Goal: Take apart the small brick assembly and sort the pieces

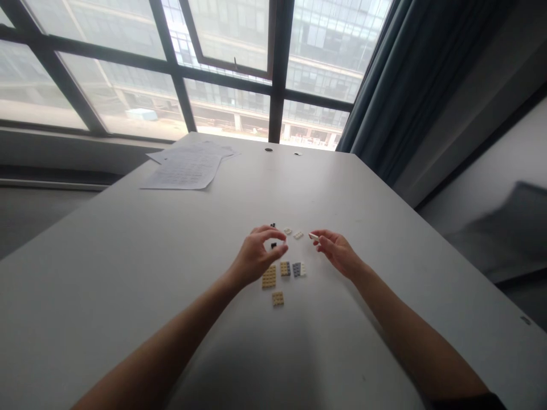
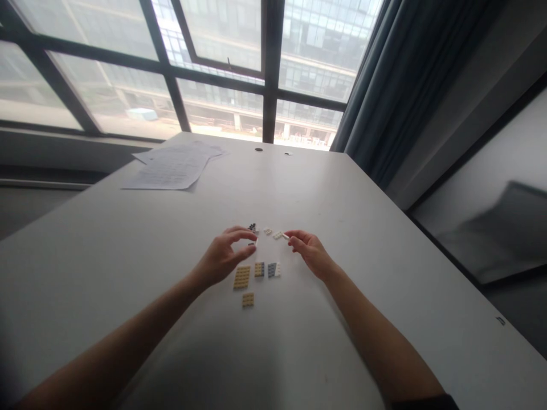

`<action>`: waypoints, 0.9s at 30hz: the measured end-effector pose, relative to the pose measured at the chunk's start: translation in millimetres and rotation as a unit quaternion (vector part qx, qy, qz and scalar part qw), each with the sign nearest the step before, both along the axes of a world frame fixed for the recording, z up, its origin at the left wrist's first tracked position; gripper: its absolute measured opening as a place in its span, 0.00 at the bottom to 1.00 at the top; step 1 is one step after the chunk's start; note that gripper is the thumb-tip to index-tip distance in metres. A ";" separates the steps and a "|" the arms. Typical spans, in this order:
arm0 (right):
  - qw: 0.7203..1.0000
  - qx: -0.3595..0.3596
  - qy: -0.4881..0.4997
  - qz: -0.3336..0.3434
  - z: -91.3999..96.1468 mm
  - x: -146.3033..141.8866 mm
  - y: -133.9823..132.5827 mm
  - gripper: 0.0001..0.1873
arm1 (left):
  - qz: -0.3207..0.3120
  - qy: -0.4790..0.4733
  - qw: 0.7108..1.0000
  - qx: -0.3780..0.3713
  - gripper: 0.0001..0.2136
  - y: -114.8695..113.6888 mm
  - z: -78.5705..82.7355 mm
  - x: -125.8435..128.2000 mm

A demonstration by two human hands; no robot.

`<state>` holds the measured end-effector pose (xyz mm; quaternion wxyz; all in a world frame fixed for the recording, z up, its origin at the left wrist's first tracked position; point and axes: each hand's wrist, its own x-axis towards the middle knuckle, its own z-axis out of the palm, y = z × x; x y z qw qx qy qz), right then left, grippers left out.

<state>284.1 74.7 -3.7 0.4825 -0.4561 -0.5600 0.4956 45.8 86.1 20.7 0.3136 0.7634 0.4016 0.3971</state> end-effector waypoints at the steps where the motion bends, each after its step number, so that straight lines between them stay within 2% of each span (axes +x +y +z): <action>1: 0.997 0.029 -0.064 0.011 2.9 0.9 -5.8 0.19 | 0.010 0.079 0.993 0.084 0.09 -8.8 1.5 1.0; 3: 0.975 0.101 -0.196 0.035 6.5 2.2 -20.8 0.16 | 0.004 0.203 0.956 0.210 0.08 -26.7 0.5 5.8; 4: 0.956 0.140 -0.253 0.048 6.8 2.7 -29.5 0.15 | 0.000 0.246 0.937 0.246 0.07 -35.0 -1.9 9.3; 8: 0.884 0.237 -0.394 0.090 -1.7 2.7 -59.8 0.13 | -0.031 0.332 0.899 0.284 0.09 -55.8 -17.9 23.6; 11: 0.856 0.261 -0.436 0.093 -11.4 0.1 -69.2 0.14 | -0.050 0.355 0.885 0.297 0.08 -59.6 -28.3 28.5; 18: 0.840 0.264 -0.468 0.078 -18.2 -4.2 -69.3 0.15 | -0.074 0.332 0.890 0.303 0.11 -59.9 -34.1 22.6; 21: 0.841 0.265 -0.467 0.068 -20.8 -0.6 -71.7 0.16 | -0.076 0.322 0.890 0.313 0.08 -59.5 -33.8 17.5; 27: 0.843 0.275 -0.459 0.063 -24.0 0.3 -73.3 0.10 | -0.085 0.293 0.894 0.327 0.07 -58.6 -37.7 14.0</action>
